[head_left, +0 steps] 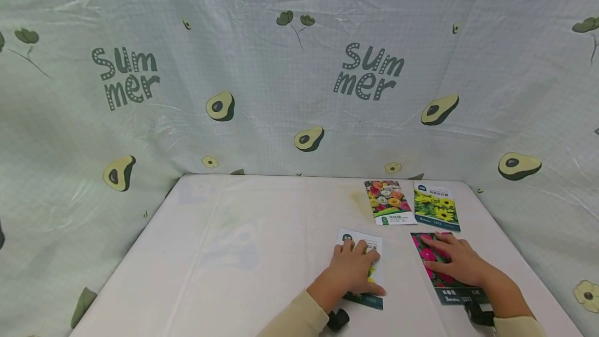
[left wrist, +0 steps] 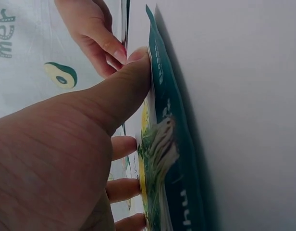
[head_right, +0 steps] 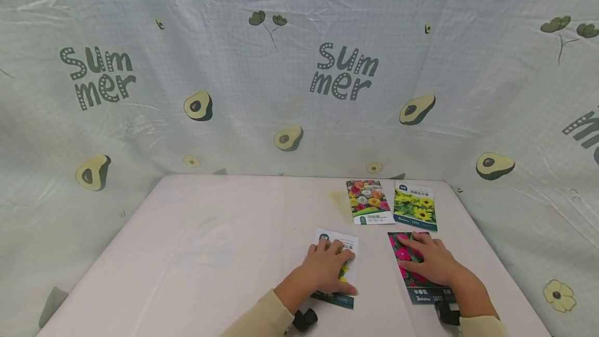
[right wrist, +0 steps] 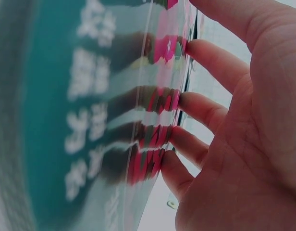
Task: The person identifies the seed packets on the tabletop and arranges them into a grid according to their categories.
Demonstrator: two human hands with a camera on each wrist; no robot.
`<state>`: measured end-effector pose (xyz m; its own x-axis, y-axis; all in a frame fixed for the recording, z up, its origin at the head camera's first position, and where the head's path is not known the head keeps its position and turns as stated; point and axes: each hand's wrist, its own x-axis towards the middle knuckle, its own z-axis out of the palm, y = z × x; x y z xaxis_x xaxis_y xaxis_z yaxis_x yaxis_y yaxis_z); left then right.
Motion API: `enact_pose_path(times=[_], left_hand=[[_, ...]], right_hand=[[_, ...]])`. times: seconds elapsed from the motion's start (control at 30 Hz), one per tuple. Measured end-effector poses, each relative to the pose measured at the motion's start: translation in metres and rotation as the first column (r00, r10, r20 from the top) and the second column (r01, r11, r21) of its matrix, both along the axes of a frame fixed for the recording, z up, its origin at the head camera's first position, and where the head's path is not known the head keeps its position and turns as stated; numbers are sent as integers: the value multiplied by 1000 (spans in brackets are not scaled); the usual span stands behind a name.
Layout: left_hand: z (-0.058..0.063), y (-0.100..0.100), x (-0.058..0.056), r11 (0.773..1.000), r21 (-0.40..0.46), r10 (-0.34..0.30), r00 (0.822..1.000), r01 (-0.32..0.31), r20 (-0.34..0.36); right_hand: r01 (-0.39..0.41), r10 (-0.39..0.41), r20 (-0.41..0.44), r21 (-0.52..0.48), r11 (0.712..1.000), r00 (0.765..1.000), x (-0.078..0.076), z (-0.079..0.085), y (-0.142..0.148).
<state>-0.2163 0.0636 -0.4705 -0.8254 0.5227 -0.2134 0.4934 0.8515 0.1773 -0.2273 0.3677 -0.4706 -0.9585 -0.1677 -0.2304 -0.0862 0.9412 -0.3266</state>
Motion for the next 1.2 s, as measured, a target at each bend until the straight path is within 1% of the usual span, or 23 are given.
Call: enact_pose_path(times=[0.13, 0.23, 0.43, 0.63, 0.83, 1.2], left_hand=[[3, -2, 0, 1000, -9, 4, 1000, -5, -23], [4, -4, 0, 1000, -13, 7, 1000, -7, -23], [2, -8, -2, 1000, -12, 12, 1000, -13, -14], [3, -15, -2, 1000, 5, 20, 999, -20, -26], [5, -20, -1, 999, 24, 29, 999, -29, -22], [0, -29, -6, 998, 33, 47, 999, -46, -15]], right_hand=[[2, -2, 5, -6, 1000, 1000, -1, -1, 2], [3, -3, 9, -6, 1000, 1000, -2, -1, 2], [4, -4, 6, -7, 1000, 1000, -1, 0, 1], [-7, 7, -2, 1, 1000, 1000, -1, 0, 1], [-8, 8, -1, 1, 1000, 1000, -2, -1, 2], [-1, 1, 12, -3, 1000, 1000, -1, 0, 0]])
